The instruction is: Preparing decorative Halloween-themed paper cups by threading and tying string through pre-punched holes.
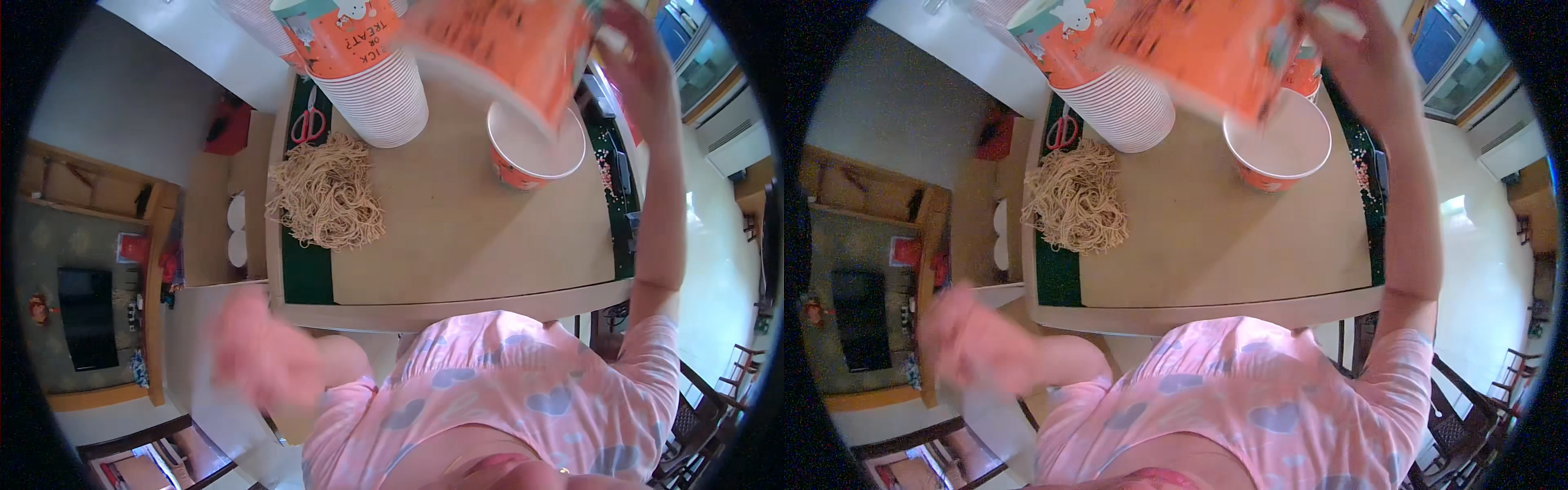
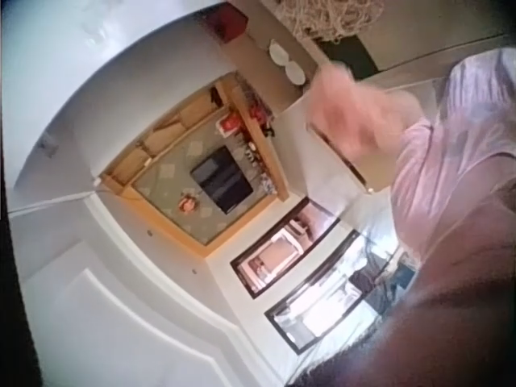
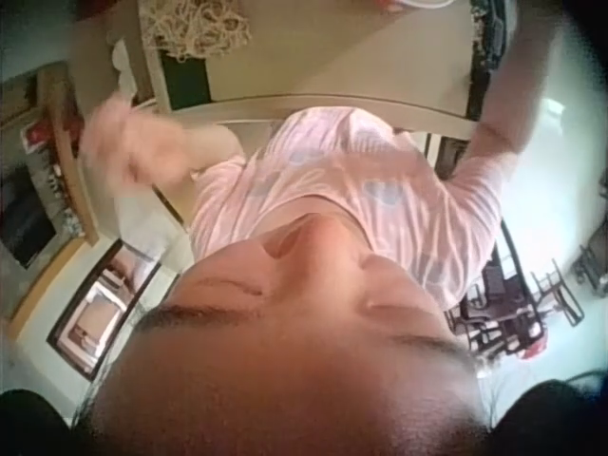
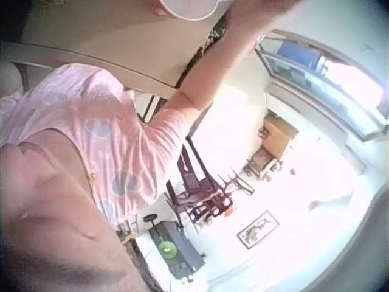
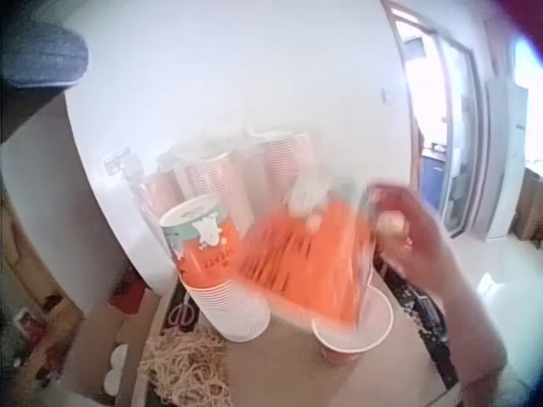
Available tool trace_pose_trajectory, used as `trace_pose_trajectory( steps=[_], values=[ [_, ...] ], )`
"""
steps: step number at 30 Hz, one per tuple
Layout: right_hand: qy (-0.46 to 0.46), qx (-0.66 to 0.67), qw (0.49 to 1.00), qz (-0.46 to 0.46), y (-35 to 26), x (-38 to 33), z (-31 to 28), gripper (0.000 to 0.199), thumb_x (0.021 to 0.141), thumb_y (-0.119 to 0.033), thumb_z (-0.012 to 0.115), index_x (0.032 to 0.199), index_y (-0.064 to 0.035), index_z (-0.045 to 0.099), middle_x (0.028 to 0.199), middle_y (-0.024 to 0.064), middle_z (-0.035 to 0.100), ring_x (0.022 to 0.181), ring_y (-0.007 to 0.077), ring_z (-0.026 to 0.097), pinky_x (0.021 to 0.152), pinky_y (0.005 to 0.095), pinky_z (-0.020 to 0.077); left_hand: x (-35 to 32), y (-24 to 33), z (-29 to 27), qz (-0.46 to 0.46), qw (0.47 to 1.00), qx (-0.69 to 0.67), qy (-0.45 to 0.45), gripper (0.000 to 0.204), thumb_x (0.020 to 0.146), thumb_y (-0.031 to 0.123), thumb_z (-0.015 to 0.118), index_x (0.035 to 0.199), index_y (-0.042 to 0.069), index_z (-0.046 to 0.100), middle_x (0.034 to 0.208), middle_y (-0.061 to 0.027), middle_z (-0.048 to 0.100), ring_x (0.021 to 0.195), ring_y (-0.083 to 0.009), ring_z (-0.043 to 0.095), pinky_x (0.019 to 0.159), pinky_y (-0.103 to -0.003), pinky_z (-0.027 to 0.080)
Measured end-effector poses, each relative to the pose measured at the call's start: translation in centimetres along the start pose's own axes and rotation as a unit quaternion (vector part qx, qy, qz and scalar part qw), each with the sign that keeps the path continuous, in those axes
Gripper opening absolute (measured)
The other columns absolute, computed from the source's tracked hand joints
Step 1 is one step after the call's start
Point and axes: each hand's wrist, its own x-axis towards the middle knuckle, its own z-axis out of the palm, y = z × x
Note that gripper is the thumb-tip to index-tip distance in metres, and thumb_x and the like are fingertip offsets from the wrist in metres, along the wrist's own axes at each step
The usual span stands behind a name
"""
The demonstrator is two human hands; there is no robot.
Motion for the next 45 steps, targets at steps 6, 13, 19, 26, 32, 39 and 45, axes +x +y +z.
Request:
trace_pose_trajectory(
  steps=[6, 13, 19, 26, 32, 39, 45],
  values=[
    [0.119, -0.305, 0.916, -0.233, 6.0, 7.9, -3.6, 0.041, 0.076, 0.002, 0.064, 0.116, -0.0037, 0.053, 0.108, 0.0143, 0.055, 0.100, 0.0294, 0.057, 0.086, 0.0370, 0.0486, 3.9, 5.1, 0.9, 0.244, 0.937, -0.245, -0.052, 0.027, 0.087, 0.032, 0.060, 0.106, 0.013, 0.056, 0.107, -0.0032, 0.048, 0.101, -0.0195, 0.045, 0.089, -0.037, 0.035],
    [0.004, -0.274, 0.947, -0.165, 10.1, 6.7, 0.9, 0.036, 0.083, -0.006, 0.062, 0.118, -0.0057, 0.053, 0.116, 0.0196, 0.052, 0.110, 0.0397, 0.051, 0.093, 0.0451, 0.0454, 4.1, 7.7, 1.1, 0.303, 0.935, -0.114, -0.145, 0.036, 0.096, 0.026, 0.050, 0.123, 0.001, 0.052, 0.133, -0.0116, 0.050, 0.122, -0.0252, 0.047, 0.100, -0.038, 0.040],
    [-0.080, -0.357, 0.904, -0.220, 16.2, 3.7, 1.0, 0.058, 0.080, -0.009, 0.068, 0.133, -0.0200, 0.048, 0.144, 0.0084, 0.041, 0.133, 0.0327, 0.037, 0.108, 0.0442, 0.0370, 4.8, 8.7, 2.2, 0.276, 0.947, -0.081, -0.146, 0.029, 0.095, 0.020, 0.052, 0.117, 0.000, 0.053, 0.118, -0.0122, 0.055, 0.111, -0.0260, 0.051, 0.092, -0.035, 0.044],
    [0.019, -0.181, 0.982, 0.042, 12.1, -3.3, 2.1, 0.029, 0.088, -0.012, 0.059, 0.117, -0.0098, 0.057, 0.115, 0.0167, 0.059, 0.106, 0.0351, 0.059, 0.088, 0.0424, 0.0494, 4.4, 8.4, 2.6, 0.247, 0.955, -0.073, -0.149, 0.029, 0.090, 0.013, 0.057, 0.117, 0.001, 0.053, 0.119, -0.0095, 0.054, 0.107, -0.0211, 0.053, 0.086, -0.032, 0.046],
    [0.053, -0.256, 0.962, -0.077, 12.3, -4.0, 2.1, 0.032, 0.089, -0.008, 0.056, 0.121, -0.0102, 0.055, 0.121, 0.0147, 0.057, 0.111, 0.0356, 0.056, 0.093, 0.0416, 0.0469, 4.0, 7.8, 2.2, 0.243, 0.950, -0.101, -0.170, 0.031, 0.092, 0.013, 0.056, 0.120, 0.001, 0.052, 0.120, -0.0090, 0.053, 0.109, -0.0209, 0.052, 0.087, -0.032, 0.045],
    [-0.153, -0.290, 0.943, 0.063, 11.6, -3.6, 2.8, 0.037, 0.089, -0.020, 0.059, 0.124, -0.0099, 0.053, 0.109, 0.0196, 0.062, 0.104, 0.0377, 0.059, 0.087, 0.0437, 0.0466, 1.5, 5.4, 0.7, 0.154, 0.973, -0.153, -0.081, 0.024, 0.086, 0.025, 0.060, 0.104, 0.010, 0.055, 0.100, -0.0024, 0.048, 0.094, -0.0176, 0.046, 0.080, -0.032, 0.037],
    [-0.229, -0.177, 0.933, 0.211, 10.7, -7.8, 4.6, 0.035, 0.087, -0.012, 0.058, 0.121, -0.0091, 0.057, 0.088, 0.0222, 0.065, 0.082, 0.0350, 0.065, 0.075, 0.0427, 0.0502, -3.6, -1.3, -2.0, -0.010, 0.998, 0.043, 0.052, 0.014, 0.088, 0.020, 0.061, 0.090, 0.007, 0.055, 0.086, -0.0063, 0.058, 0.079, -0.0176, 0.053, 0.071, -0.034, 0.044]
  ],
)
